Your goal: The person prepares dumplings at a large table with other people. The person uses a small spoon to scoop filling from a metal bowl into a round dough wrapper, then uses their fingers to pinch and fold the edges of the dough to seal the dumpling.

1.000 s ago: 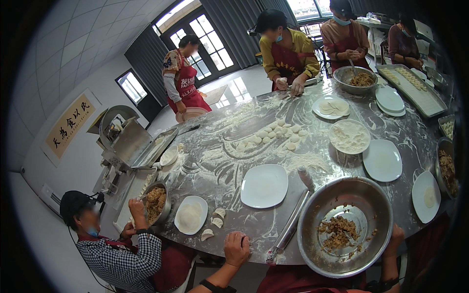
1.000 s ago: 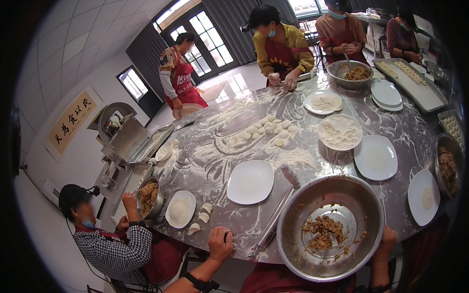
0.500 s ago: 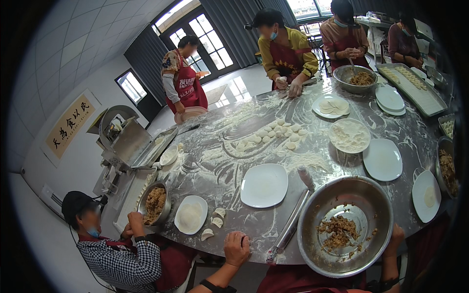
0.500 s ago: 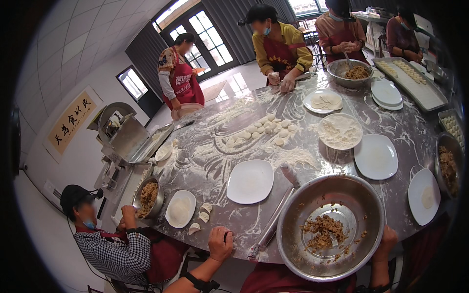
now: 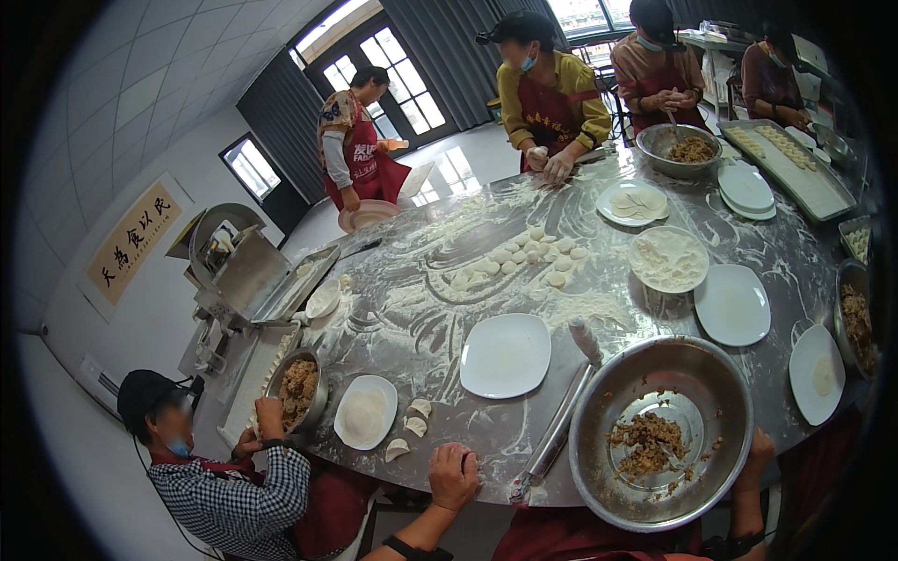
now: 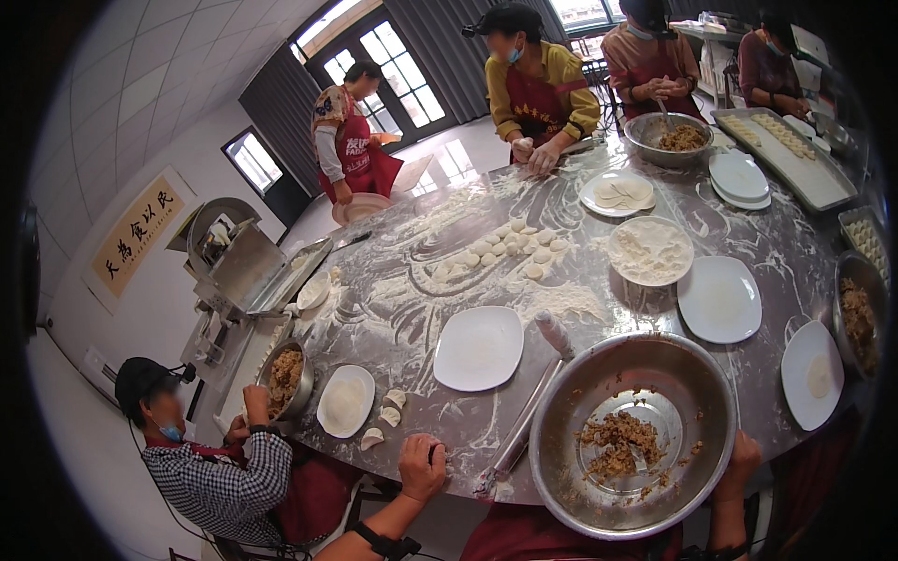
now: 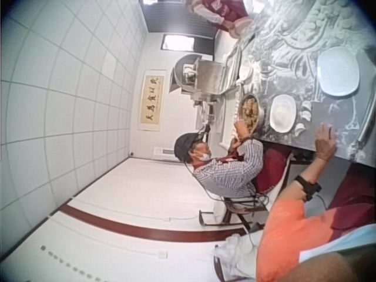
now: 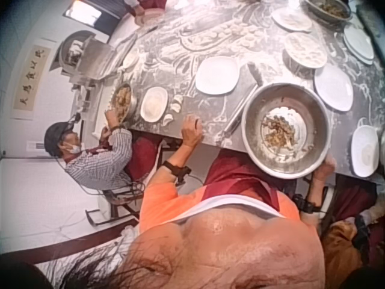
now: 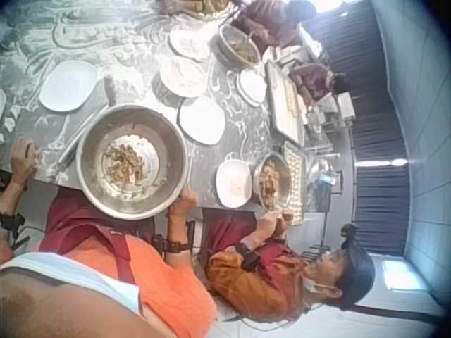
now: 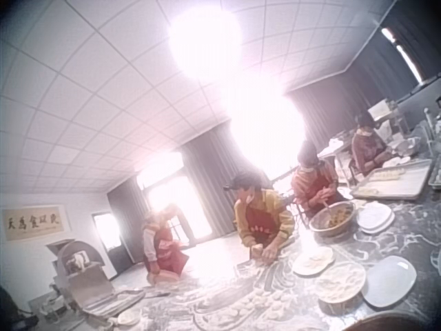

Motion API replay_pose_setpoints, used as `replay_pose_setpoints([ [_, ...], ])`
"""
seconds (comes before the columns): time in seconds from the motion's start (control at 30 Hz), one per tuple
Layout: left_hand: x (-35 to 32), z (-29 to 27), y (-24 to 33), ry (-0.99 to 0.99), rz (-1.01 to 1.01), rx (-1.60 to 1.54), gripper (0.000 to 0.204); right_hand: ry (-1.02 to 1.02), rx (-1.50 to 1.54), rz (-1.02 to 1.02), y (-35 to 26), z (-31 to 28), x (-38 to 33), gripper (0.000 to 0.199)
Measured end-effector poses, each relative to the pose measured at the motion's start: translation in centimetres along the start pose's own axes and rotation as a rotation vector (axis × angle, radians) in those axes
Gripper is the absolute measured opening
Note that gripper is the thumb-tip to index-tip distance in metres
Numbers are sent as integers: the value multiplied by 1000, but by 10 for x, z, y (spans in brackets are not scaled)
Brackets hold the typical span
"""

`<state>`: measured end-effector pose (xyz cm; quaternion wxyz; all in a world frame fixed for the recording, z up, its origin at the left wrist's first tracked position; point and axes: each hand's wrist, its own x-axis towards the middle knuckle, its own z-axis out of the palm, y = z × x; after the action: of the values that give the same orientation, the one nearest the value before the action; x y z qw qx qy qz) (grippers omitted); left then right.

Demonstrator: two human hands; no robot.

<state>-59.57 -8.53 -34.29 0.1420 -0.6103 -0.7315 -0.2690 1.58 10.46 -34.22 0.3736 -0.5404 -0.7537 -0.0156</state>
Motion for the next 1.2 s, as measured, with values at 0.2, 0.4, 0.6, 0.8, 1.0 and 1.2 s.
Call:
replay_pose_setpoints([
  [0.2,-2,2,-1,2,-4,1,11,-8,-5,11,5,1,-2,32],
  [0.4,-1,2,0,15,5,-3,11,15,9,-7,-9,-8,7,30],
  [0.6,-3,-2,-8,21,15,-6,10,29,27,-26,-23,-12,9,30],
  [0.8,-16,-14,-22,43,-18,-2,10,-100,76,18,-42,-8,-6,27],
  [1.0,-27,-25,-40,144,-68,-124,15,-102,167,31,-64,10,-36,15],
  [1.2,-46,-66,-59,221,-13,-259,20,-147,224,11,-58,29,-61,15],
])
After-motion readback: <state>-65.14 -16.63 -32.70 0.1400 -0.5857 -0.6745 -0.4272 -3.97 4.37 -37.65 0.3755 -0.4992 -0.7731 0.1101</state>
